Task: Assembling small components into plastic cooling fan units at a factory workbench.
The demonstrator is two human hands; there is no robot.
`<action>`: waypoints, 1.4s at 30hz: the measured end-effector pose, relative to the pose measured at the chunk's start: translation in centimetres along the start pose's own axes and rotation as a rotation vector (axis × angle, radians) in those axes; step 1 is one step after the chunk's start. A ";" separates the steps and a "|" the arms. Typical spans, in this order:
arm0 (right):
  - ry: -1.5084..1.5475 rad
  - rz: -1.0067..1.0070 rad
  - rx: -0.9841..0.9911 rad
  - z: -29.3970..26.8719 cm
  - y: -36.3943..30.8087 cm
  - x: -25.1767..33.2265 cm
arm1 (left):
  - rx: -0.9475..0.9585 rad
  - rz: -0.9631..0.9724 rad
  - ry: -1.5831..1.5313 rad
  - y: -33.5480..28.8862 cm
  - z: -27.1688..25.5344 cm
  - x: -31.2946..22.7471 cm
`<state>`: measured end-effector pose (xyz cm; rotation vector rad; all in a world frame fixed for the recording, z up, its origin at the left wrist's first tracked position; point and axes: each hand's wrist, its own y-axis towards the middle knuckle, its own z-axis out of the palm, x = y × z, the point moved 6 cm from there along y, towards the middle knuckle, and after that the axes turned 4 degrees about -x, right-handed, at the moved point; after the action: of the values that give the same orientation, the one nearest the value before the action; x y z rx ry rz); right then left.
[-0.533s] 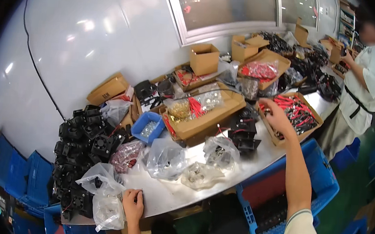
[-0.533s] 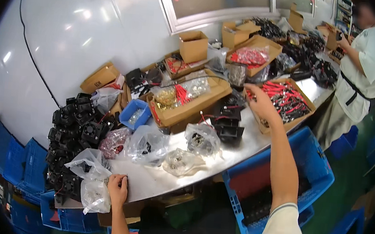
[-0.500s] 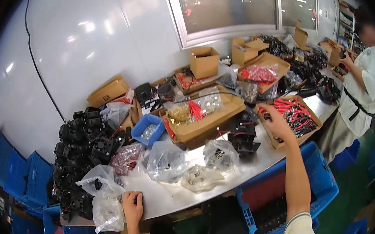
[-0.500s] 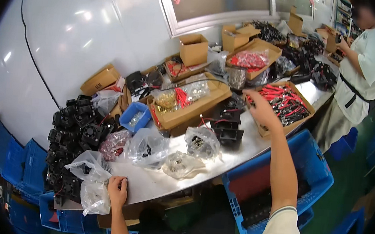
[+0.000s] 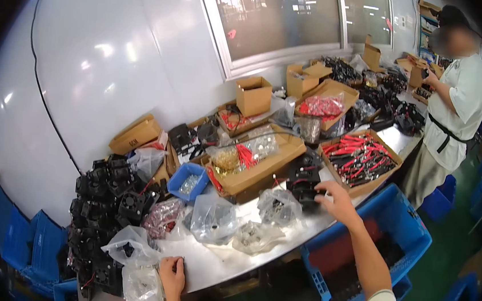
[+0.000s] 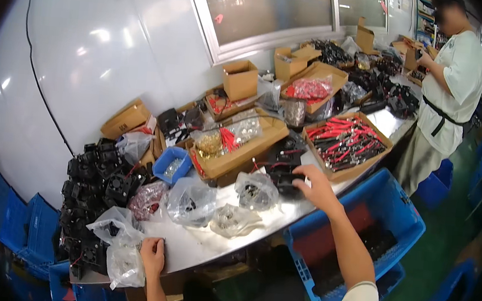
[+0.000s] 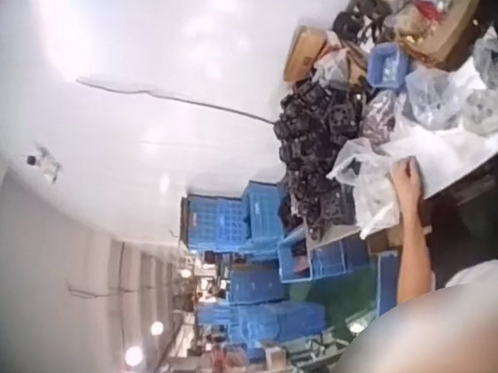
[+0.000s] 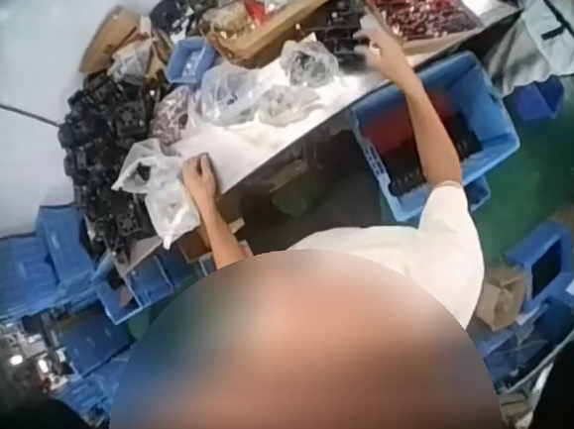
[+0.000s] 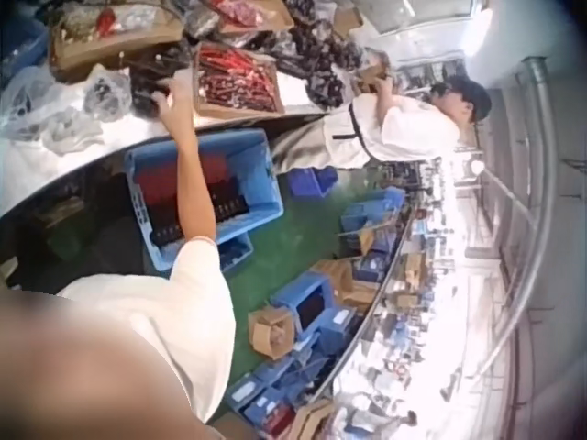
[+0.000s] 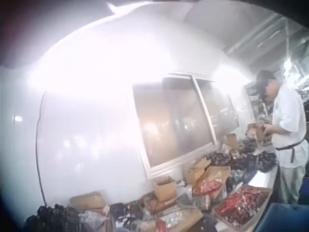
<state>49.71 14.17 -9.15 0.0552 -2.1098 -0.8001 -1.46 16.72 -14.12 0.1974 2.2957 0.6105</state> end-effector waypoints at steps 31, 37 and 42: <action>1.576 0.434 -0.446 0.5 4.5 -5.9 | 0.061 -0.036 -0.240 -0.8 -0.5 0.5; 1.384 0.488 -0.327 5.7 -4.0 8.5 | 0.210 -0.364 -0.810 -5.3 0.4 -2.7; 0.918 0.676 0.350 16.1 -13.8 14.7 | 0.546 -0.548 -1.357 -11.1 5.3 -5.9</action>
<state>25.30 7.08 -13.36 -0.0890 -1.2229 0.0426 6.88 7.11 -19.05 0.1484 1.0252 -0.3995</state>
